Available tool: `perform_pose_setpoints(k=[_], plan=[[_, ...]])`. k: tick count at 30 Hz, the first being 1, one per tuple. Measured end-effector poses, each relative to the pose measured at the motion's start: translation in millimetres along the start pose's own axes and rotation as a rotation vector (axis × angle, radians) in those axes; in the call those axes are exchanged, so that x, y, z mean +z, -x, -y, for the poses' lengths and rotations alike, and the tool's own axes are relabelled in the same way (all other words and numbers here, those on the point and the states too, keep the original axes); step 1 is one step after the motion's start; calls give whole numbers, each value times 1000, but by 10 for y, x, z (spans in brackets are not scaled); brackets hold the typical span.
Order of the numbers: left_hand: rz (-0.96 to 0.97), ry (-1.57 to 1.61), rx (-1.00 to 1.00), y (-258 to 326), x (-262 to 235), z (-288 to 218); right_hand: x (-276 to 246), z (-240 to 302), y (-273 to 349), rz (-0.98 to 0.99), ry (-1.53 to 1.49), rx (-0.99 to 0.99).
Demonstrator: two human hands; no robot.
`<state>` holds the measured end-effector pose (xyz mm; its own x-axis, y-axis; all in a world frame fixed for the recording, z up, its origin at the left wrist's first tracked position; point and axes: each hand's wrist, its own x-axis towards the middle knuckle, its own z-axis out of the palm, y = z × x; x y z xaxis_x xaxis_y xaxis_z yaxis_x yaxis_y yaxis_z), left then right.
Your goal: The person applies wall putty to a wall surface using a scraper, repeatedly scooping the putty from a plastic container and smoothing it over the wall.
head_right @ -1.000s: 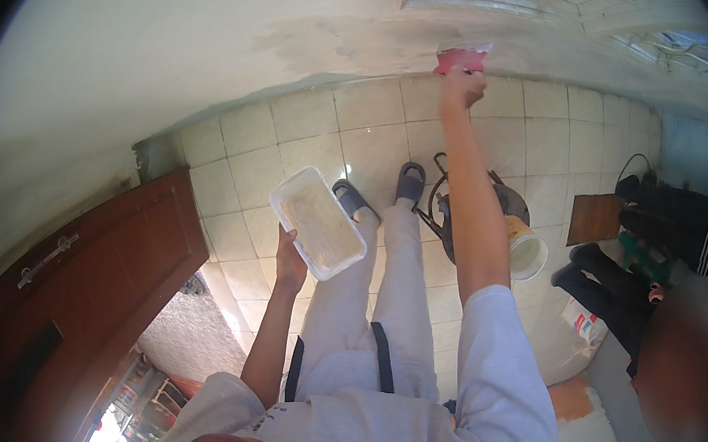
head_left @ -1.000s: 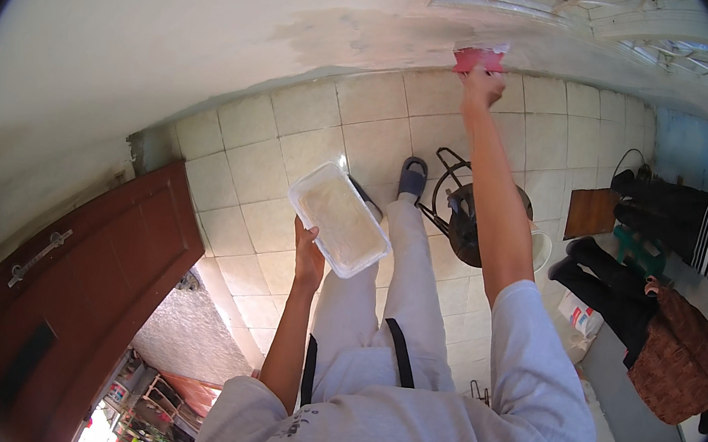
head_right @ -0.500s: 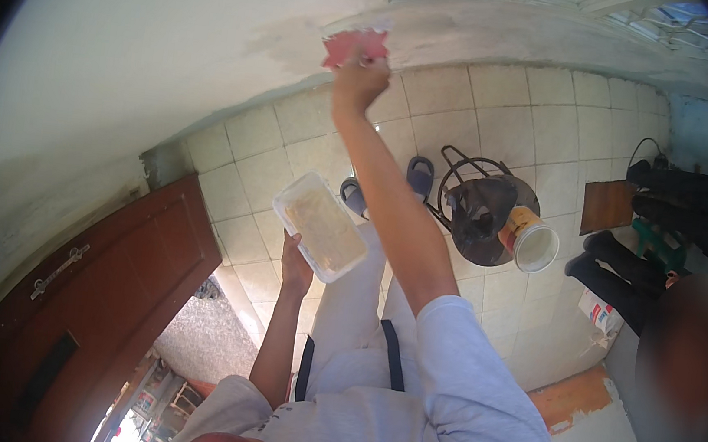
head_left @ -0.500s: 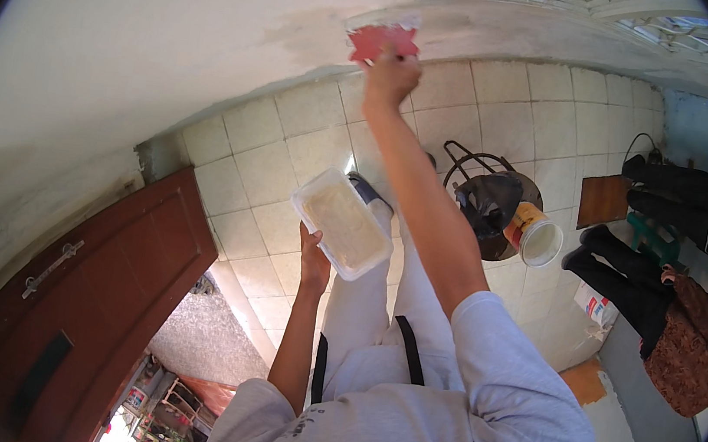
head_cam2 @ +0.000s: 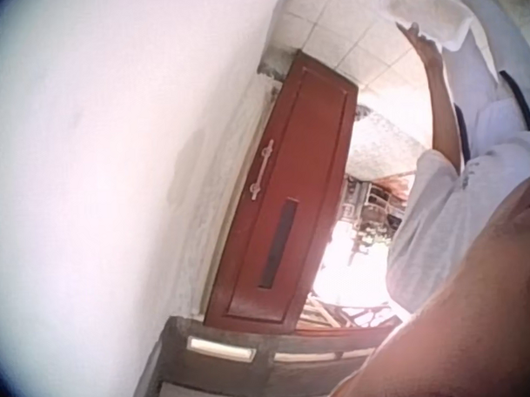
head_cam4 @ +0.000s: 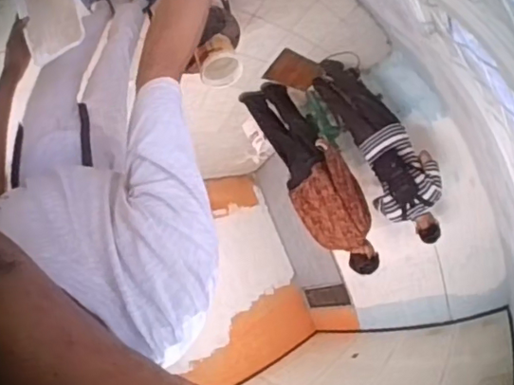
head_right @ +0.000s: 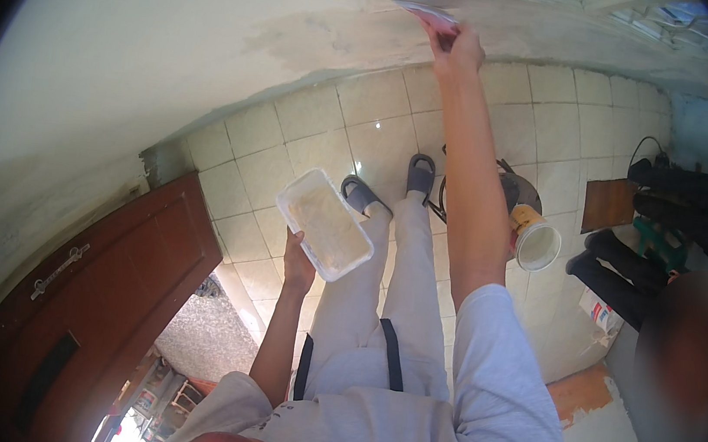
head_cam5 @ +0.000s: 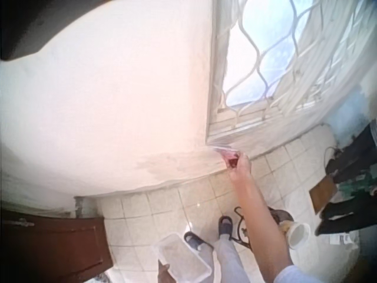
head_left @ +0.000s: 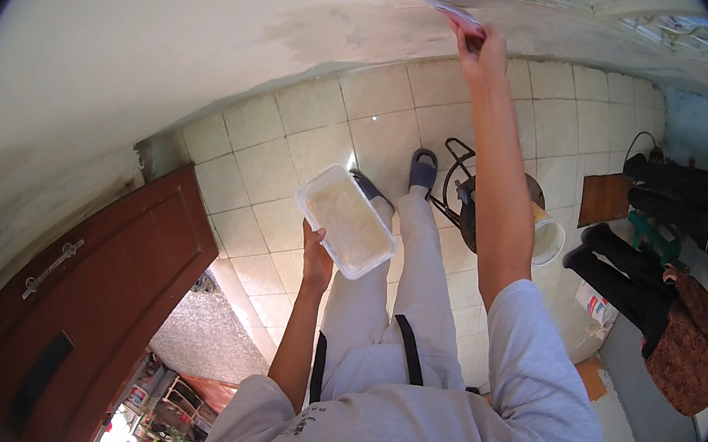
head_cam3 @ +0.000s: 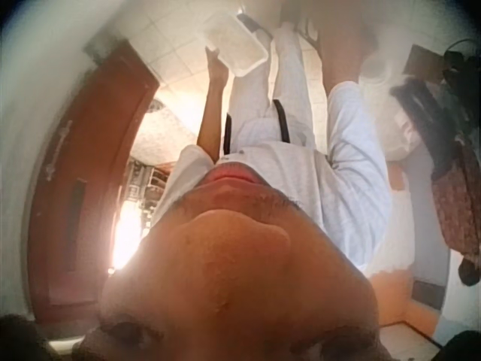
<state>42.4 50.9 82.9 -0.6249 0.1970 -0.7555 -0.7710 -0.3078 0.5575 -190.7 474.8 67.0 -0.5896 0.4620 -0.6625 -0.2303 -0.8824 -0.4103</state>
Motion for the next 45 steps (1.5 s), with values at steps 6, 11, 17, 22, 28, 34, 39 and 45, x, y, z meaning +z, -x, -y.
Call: perform_pose_setpoints(k=[6, 11, 17, 22, 28, 34, 39, 45], plan=[[29, 2, 33, -23, 18, -76, -378, -300, 15, -423, 755, -536], [20, 18, 7, -79, 40, -72, -55, -1022, -9, -226, 1041, -877], [-12, -9, -8, -45, -83, -29, 500, -1624, 1011, 43, 917, -710], [5, 12, -3, -57, 17, -50, -2, -1291, 640, -154, 466, -158], [20, 18, 1, -95, 49, -27, -53, -261, -383, 174, 83, 68], [-3, -12, -11, -66, -47, -45, -203, 180, -226, 0, 75, -77], [-15, -7, -11, -44, 8, -77, -505, -97, -132, -360, 458, -512], [7, -11, 0, -106, -73, -31, -96, -808, -59, -312, 1190, -905]])
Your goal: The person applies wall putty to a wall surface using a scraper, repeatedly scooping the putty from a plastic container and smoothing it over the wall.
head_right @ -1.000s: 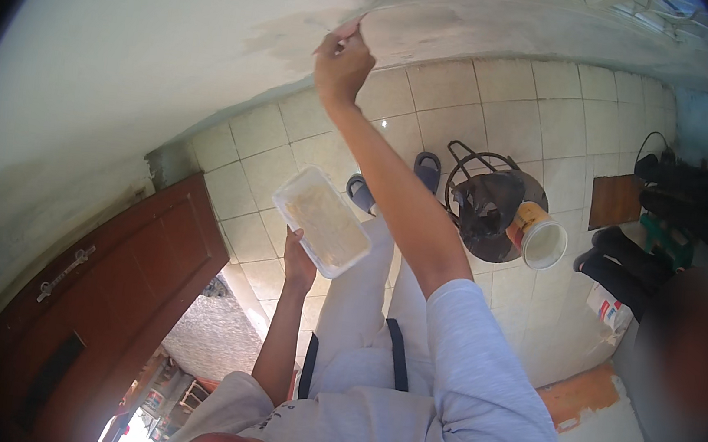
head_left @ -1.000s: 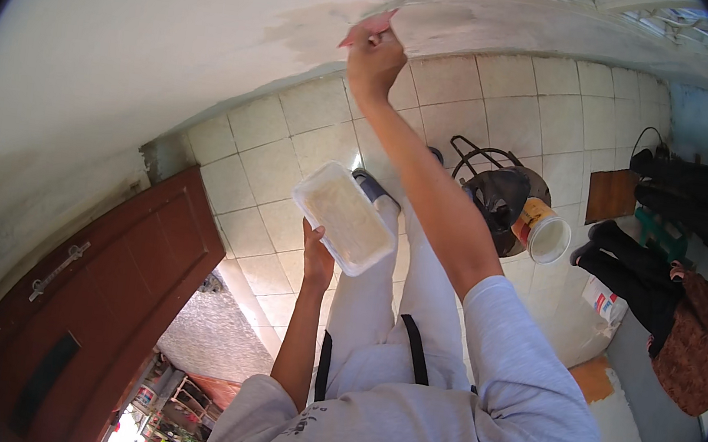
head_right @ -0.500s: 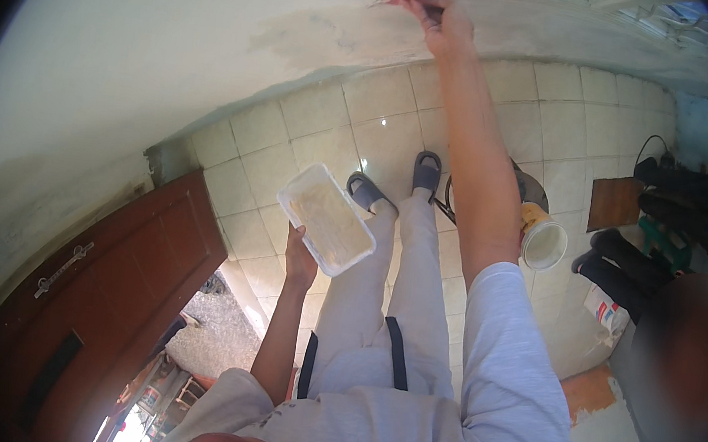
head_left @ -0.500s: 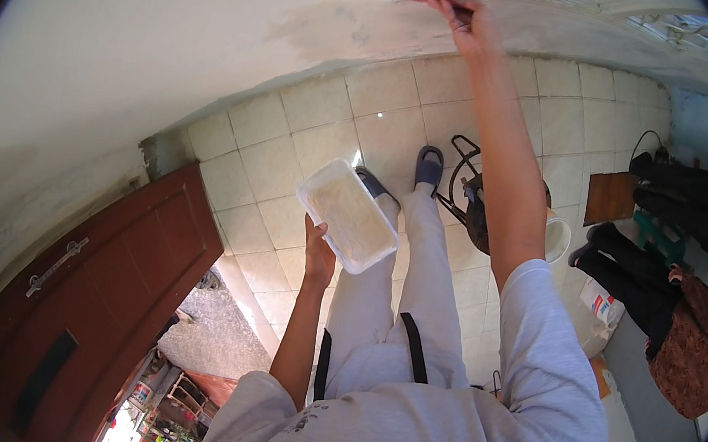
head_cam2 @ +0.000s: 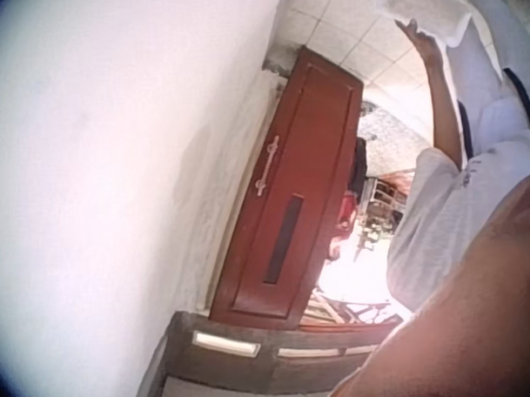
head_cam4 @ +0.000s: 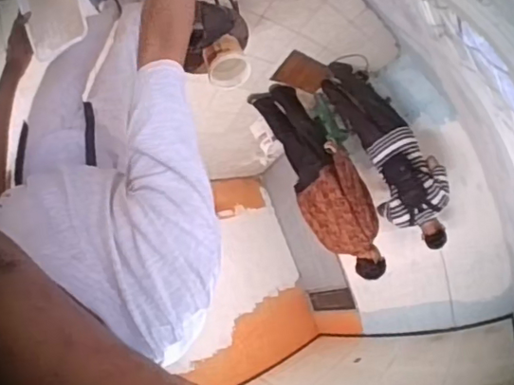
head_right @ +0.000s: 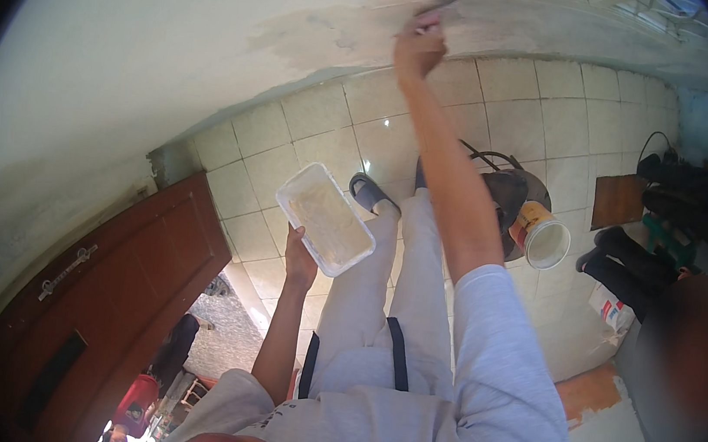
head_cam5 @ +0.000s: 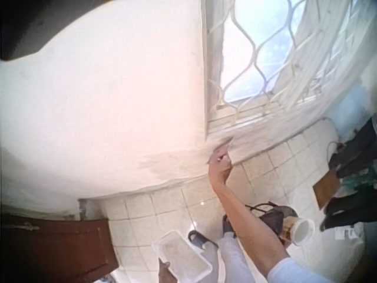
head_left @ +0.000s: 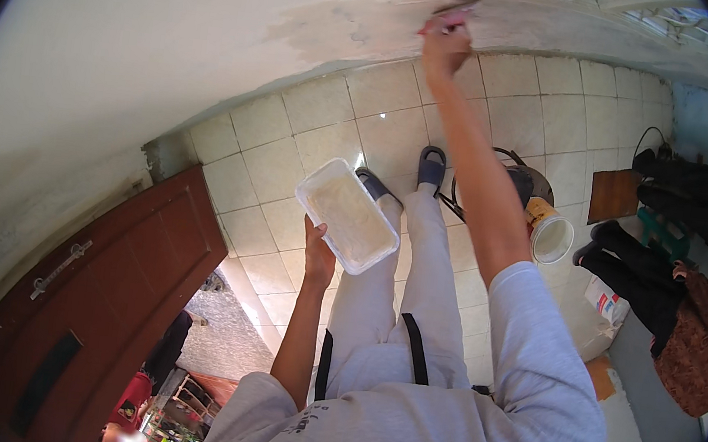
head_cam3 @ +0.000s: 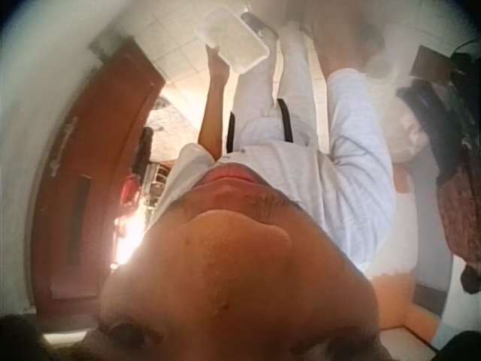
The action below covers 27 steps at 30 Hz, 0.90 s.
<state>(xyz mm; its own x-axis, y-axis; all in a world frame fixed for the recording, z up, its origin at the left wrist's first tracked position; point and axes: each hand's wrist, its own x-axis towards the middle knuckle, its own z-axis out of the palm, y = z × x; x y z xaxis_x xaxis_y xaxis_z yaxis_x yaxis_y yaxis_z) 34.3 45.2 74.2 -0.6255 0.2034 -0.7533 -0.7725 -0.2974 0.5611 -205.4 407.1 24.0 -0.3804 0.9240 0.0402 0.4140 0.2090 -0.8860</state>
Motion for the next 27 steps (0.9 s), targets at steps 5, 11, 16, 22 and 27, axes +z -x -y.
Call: perform_pose_setpoints(k=[5, 11, 16, 22, 27], plan=[[0, -11, 7, 22, 47, -4, 177, 768, 856, 179, -304, -44], [6, 3, 6, 37, 175, -11, 4, 385, 993, 286, -653, 458], [55, -18, -2, 7, 224, -27, -209, -325, 15, 549, -946, 924], [-14, -28, -6, 38, 48, -16, -353, 325, -774, 495, -1074, 688], [-25, -12, -9, 29, 59, -1, -684, -24, -516, 194, -950, 688]])
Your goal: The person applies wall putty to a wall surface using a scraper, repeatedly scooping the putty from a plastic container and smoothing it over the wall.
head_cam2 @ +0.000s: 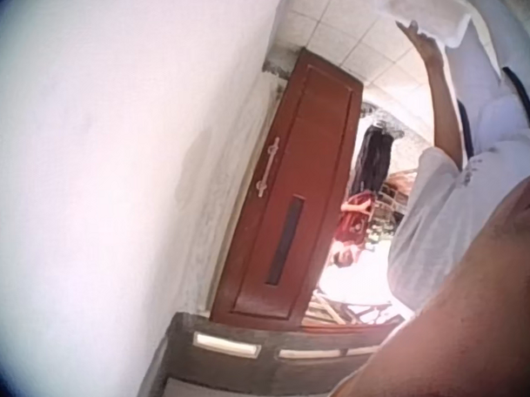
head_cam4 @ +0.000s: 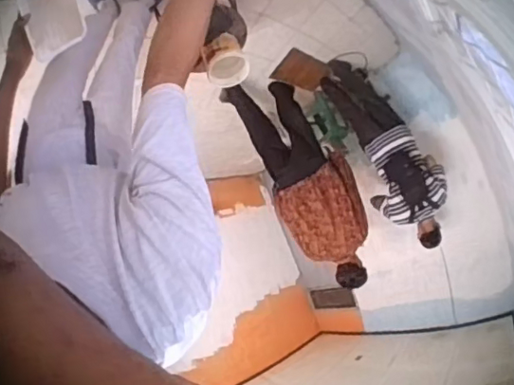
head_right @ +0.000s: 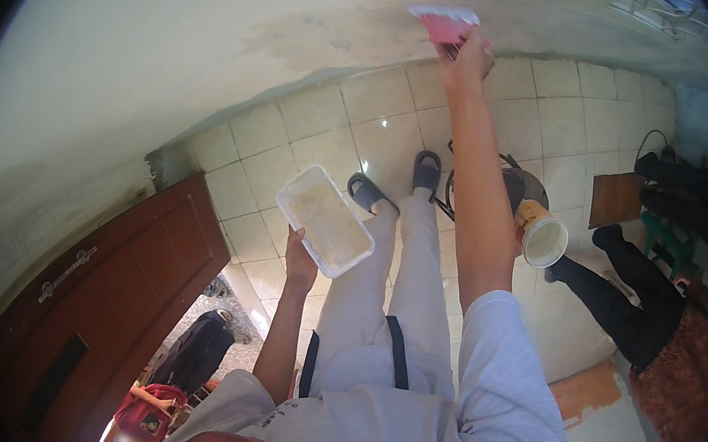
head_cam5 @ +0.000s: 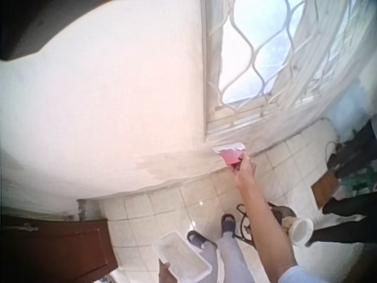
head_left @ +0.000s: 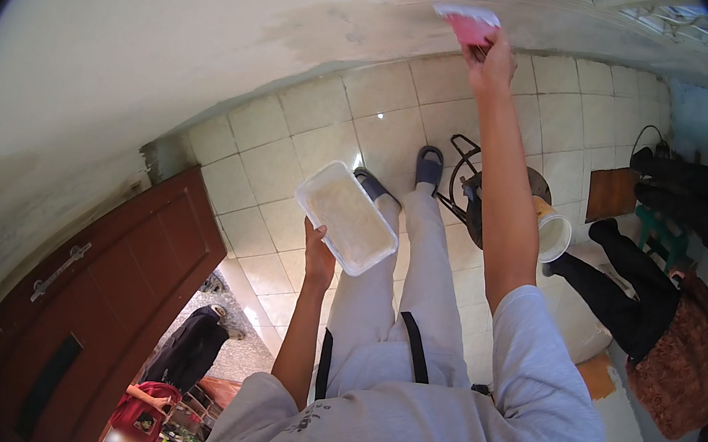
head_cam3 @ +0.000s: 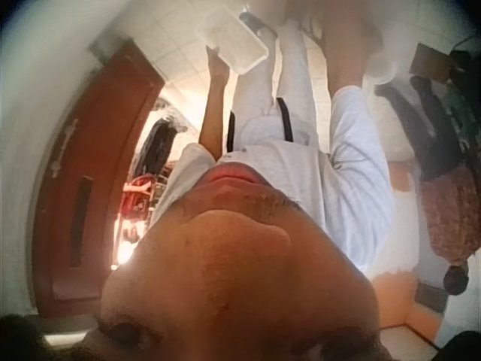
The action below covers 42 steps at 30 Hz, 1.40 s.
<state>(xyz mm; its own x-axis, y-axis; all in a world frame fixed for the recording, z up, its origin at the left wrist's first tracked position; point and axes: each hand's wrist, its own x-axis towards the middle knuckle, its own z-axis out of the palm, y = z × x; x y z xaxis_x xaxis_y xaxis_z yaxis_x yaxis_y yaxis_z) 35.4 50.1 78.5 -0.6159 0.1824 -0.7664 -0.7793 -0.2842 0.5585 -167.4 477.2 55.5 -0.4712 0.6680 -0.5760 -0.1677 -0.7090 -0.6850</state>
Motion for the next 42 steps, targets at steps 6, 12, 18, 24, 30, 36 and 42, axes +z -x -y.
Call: perform_pose_setpoints(k=[6, 12, 18, 24, 30, 36, 42], plan=[[40, 7, 10, -35, 21, -13, -354, -555, -423, -342, 942, -379], [58, -22, 1, -45, 97, 11, 668, -988, 451, -37, 1008, -799], [47, -1, -14, -10, 213, -47, 759, -1134, 1351, 280, 732, -579], [46, 14, 18, -21, 130, -22, -349, -1582, 374, -90, 888, -471], [-13, 29, 16, 2, -4, 7, -104, -1669, -58, -121, 696, -204], [-64, 56, 8, 108, -170, 7, 1252, -1914, 971, 35, 274, -183], [-37, 22, 29, 119, -234, 22, 994, -1564, 1651, 239, 216, -126]])
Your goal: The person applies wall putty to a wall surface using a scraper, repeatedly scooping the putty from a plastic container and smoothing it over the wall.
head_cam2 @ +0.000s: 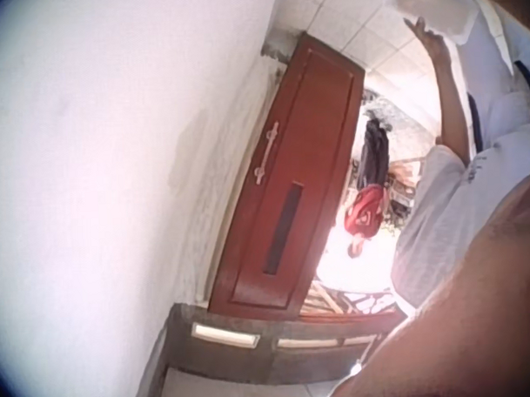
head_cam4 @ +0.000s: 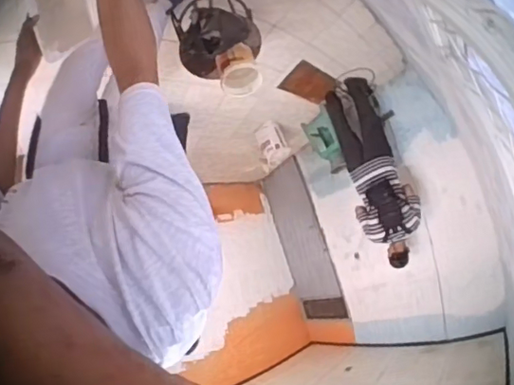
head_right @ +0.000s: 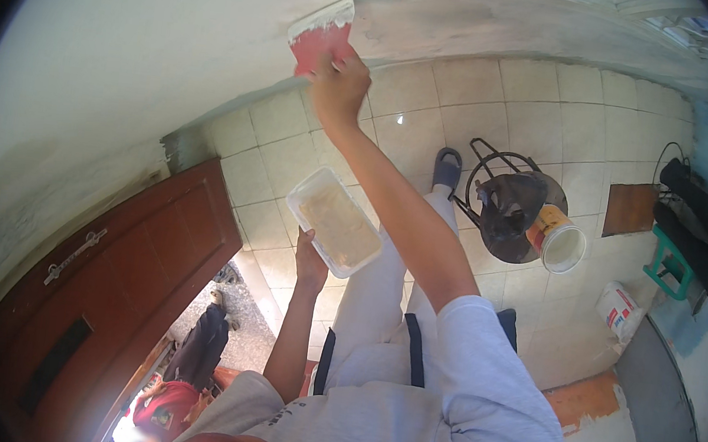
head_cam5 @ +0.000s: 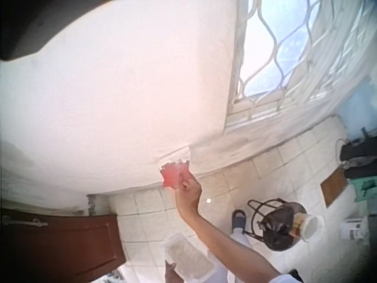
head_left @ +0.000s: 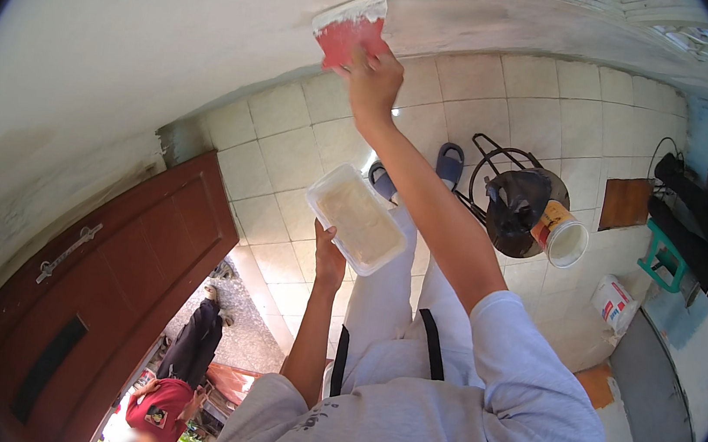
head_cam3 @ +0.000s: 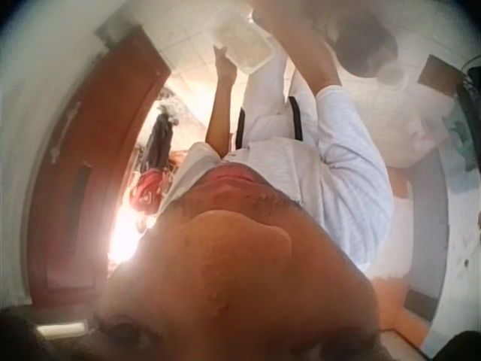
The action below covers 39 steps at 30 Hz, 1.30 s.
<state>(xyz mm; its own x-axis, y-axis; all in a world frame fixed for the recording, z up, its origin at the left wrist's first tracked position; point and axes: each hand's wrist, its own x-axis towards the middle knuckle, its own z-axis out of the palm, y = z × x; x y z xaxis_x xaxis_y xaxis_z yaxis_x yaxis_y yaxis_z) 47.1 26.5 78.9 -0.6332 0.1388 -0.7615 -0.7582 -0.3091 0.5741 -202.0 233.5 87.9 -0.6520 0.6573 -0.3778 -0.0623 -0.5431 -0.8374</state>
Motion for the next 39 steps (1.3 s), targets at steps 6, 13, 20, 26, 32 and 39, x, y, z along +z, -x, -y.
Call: perform_pose_setpoints(k=[6, 13, 20, 26, 32, 39], plan=[[24, 18, 9, 7, -6, -47, -872, -266, -746, -163, -5, 483], [-47, 41, -5, 99, 11, -165, -590, 526, -1123, 19, -196, 509], [22, 12, 94, 262, 195, -437, -753, 1754, -281, 46, -161, 310], [134, -38, 312, 607, 610, -920, -1073, 2571, 997, 285, 178, 231], [283, -55, 519, 925, 1074, -1672, -976, 3343, 1868, 370, 417, 8], [328, -87, 727, 1550, 1814, -1891, -842, 4110, 2477, 459, 694, -285]])
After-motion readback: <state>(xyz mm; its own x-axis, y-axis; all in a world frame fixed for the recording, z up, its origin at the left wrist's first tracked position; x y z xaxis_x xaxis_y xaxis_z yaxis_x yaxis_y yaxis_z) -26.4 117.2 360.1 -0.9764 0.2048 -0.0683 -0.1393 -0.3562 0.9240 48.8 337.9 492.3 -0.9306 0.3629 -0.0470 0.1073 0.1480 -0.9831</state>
